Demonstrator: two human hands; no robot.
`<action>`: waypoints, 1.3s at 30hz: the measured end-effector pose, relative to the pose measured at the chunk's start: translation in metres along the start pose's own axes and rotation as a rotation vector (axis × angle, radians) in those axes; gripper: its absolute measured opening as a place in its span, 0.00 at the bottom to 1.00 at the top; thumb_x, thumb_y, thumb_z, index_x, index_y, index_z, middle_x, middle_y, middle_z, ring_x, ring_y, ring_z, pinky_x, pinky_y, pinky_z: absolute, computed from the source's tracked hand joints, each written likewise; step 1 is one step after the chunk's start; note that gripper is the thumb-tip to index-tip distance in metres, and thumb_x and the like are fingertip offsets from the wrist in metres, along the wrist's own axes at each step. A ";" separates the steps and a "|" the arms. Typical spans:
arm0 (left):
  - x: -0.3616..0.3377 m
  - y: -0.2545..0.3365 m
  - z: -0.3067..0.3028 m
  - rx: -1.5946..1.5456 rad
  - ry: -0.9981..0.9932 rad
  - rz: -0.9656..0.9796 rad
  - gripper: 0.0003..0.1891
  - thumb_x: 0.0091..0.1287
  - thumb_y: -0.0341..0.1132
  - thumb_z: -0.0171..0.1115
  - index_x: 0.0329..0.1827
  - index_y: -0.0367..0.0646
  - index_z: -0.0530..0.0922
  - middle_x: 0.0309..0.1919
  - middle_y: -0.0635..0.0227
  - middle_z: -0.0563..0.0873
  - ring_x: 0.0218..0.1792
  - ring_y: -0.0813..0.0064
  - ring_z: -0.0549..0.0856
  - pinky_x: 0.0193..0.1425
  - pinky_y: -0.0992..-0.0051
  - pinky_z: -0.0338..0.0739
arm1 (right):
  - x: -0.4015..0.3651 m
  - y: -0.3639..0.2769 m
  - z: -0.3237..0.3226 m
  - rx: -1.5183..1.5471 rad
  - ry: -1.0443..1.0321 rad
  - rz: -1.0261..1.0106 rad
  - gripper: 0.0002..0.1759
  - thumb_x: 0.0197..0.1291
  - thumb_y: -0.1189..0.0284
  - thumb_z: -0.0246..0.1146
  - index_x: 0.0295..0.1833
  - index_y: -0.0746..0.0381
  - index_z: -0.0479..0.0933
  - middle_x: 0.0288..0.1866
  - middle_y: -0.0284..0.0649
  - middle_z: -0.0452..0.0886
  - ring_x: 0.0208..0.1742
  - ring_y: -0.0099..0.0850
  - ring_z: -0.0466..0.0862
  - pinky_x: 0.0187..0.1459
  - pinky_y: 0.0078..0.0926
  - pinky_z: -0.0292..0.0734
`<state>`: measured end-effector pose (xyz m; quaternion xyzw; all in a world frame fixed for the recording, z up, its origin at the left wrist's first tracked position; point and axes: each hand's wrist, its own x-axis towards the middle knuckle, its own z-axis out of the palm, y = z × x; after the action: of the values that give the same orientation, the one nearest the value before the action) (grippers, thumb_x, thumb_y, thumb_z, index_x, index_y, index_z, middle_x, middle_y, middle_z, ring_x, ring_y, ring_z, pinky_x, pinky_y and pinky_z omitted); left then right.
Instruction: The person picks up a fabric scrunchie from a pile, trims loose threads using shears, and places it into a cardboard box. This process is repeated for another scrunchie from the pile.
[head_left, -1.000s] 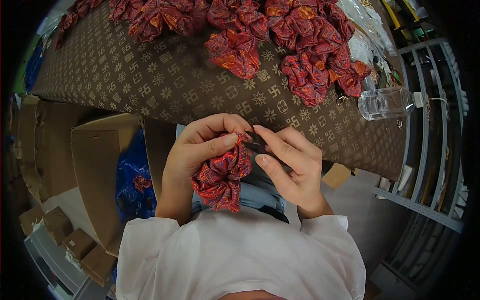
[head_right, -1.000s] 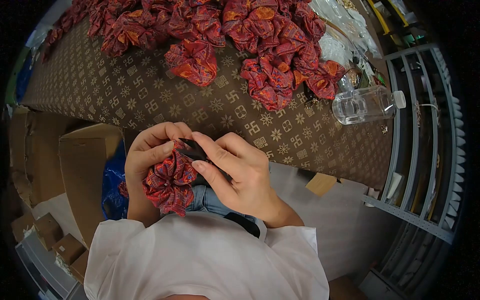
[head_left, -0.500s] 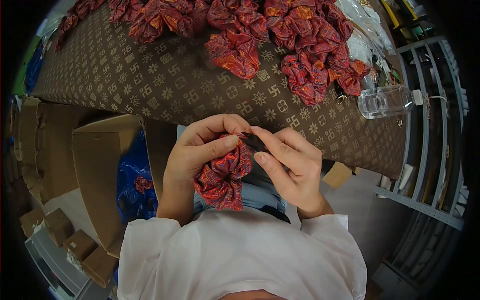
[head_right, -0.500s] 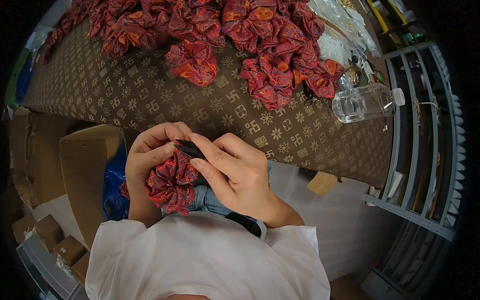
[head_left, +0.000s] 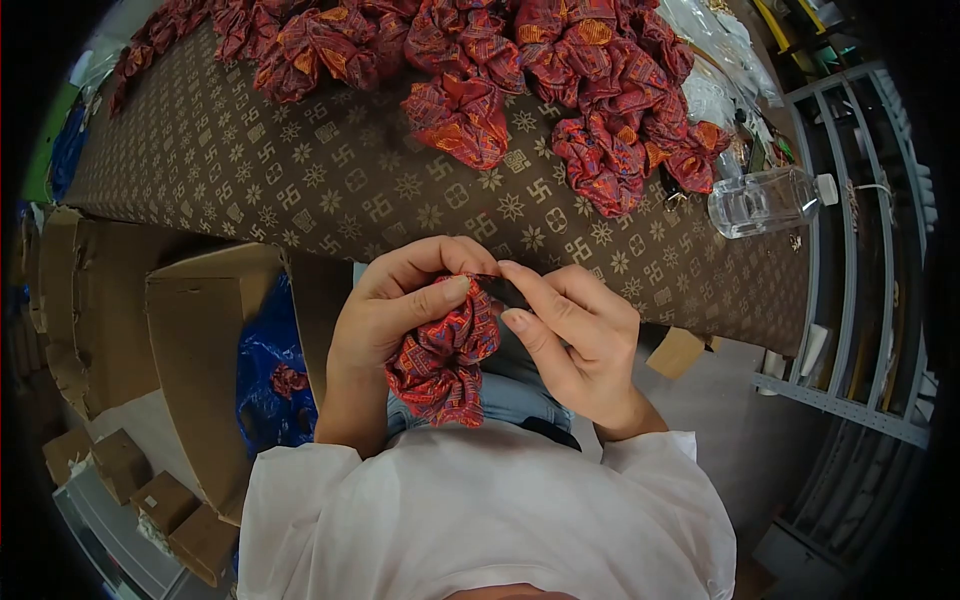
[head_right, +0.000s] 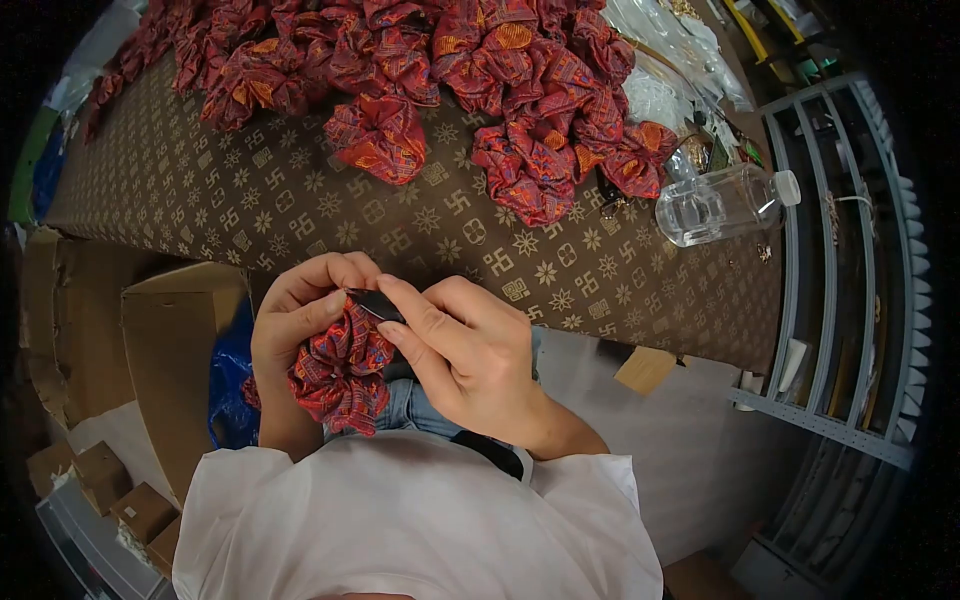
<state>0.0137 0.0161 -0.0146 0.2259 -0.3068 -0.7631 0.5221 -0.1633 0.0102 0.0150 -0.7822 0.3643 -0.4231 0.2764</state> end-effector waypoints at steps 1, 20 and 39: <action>0.001 0.000 0.001 0.013 -0.002 0.018 0.07 0.59 0.27 0.55 0.38 0.34 0.74 0.41 0.64 0.76 0.44 0.78 0.75 0.50 0.80 0.67 | 0.000 0.000 0.000 0.004 0.002 -0.002 0.16 0.45 0.79 0.64 0.44 0.67 0.78 0.23 0.38 0.72 0.18 0.25 0.71 0.18 0.20 0.65; -0.001 0.004 0.003 0.274 -0.008 0.133 0.04 0.59 0.26 0.55 0.36 0.35 0.73 0.39 0.65 0.75 0.41 0.80 0.73 0.47 0.81 0.66 | 0.004 0.005 -0.007 -0.054 -0.096 -0.045 0.19 0.43 0.77 0.64 0.46 0.68 0.77 0.26 0.40 0.73 0.22 0.26 0.72 0.24 0.18 0.66; -0.005 0.009 0.008 0.486 -0.012 0.205 0.03 0.58 0.25 0.56 0.34 0.34 0.73 0.37 0.64 0.75 0.38 0.79 0.74 0.44 0.82 0.67 | 0.004 0.001 -0.007 -0.114 -0.044 -0.119 0.19 0.42 0.77 0.66 0.45 0.65 0.78 0.22 0.36 0.71 0.20 0.29 0.72 0.20 0.23 0.67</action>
<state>0.0157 0.0199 -0.0023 0.3080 -0.5053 -0.6114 0.5254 -0.1675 0.0055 0.0196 -0.8262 0.3344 -0.4000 0.2136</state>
